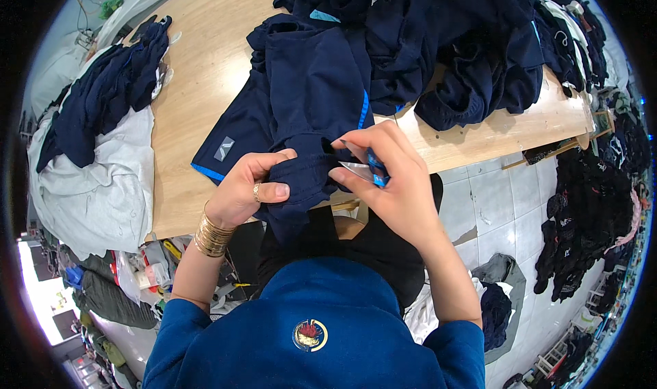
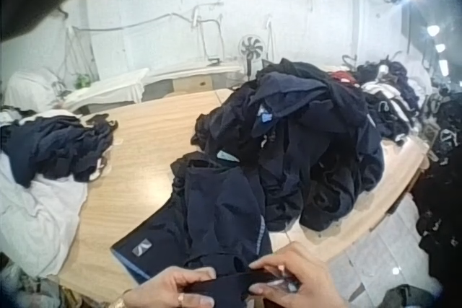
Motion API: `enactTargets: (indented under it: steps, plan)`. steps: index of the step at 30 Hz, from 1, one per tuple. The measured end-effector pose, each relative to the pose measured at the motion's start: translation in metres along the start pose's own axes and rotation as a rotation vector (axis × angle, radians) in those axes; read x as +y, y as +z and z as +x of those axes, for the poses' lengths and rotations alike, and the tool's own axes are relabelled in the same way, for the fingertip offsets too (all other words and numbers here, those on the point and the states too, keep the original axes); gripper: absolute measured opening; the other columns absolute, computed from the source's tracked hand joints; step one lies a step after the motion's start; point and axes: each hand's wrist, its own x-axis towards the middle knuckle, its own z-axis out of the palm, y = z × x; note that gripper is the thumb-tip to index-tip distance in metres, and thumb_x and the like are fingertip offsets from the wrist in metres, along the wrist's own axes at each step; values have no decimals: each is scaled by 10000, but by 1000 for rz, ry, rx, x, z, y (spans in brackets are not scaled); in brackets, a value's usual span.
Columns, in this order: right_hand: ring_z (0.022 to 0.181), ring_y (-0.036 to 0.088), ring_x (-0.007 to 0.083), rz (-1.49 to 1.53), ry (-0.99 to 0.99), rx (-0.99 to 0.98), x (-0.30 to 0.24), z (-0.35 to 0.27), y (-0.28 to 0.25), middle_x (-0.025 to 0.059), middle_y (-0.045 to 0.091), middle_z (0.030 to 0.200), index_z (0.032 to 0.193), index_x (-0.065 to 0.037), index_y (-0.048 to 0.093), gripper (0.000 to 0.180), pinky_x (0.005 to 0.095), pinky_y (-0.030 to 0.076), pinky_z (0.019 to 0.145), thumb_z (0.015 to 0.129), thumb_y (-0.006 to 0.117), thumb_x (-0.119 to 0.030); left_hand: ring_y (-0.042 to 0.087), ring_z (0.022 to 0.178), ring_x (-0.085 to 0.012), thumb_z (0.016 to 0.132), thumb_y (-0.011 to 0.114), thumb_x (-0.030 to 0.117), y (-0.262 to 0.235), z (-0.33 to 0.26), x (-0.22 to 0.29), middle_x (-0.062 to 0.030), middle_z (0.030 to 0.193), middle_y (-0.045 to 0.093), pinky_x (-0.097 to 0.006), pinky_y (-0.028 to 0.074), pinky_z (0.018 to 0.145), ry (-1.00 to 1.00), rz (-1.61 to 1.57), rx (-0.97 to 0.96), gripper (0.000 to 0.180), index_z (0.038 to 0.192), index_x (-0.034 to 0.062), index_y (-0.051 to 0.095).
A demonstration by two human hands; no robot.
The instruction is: Trimming excess threads and inspecting dark blue athletic shorts using small clippers at a factory workbench.
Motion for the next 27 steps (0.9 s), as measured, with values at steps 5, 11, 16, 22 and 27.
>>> enactTargets:
  steps: [5, 11, 16, 22, 27]
  plan:
    - [657, 563, 166, -156, 0, -58, -16, -9, -12, 45, 555, 765, 1021, -83, 588, 399, 261, 449, 588, 690, 745, -243, 483, 725, -40, 761, 718, 121, 1, 0, 0, 32, 782, 495, -185, 394, 683, 85, 83, -23, 169, 835, 10, 614]
    - [623, 569, 170, -215, -7, -52, -17, -18, -4, 51, 597, 763, 956, -63, 575, 355, 263, 444, 547, 720, 730, -279, 456, 713, -53, 750, 724, 122, 2, -2, 1, 26, 765, 479, -203, 373, 665, 164, 209, 1, 180, 810, -2, 608]
    - [606, 559, 181, -287, -157, -18, -16, -23, 2, 47, 589, 713, 876, -57, 594, 240, 263, 427, 525, 745, 702, -227, 450, 703, -58, 745, 728, 121, 6, -2, 2, 22, 748, 482, -209, 370, 656, 192, 270, 37, 185, 823, -5, 618]
    - [561, 512, 181, -427, -175, 66, -19, -29, 13, 36, 575, 702, 870, -51, 594, 233, 281, 392, 488, 740, 703, -211, 476, 701, -73, 723, 746, 120, 12, -2, 0, 6, 750, 512, -209, 373, 645, 321, 433, 76, 203, 846, 2, 634]
    - [565, 495, 173, -471, -166, 93, -18, -30, 18, 29, 555, 689, 869, -60, 593, 229, 281, 383, 484, 738, 704, -212, 485, 702, -78, 716, 747, 110, 15, -3, -4, -1, 759, 527, -213, 374, 643, 362, 439, 135, 208, 864, 3, 647]
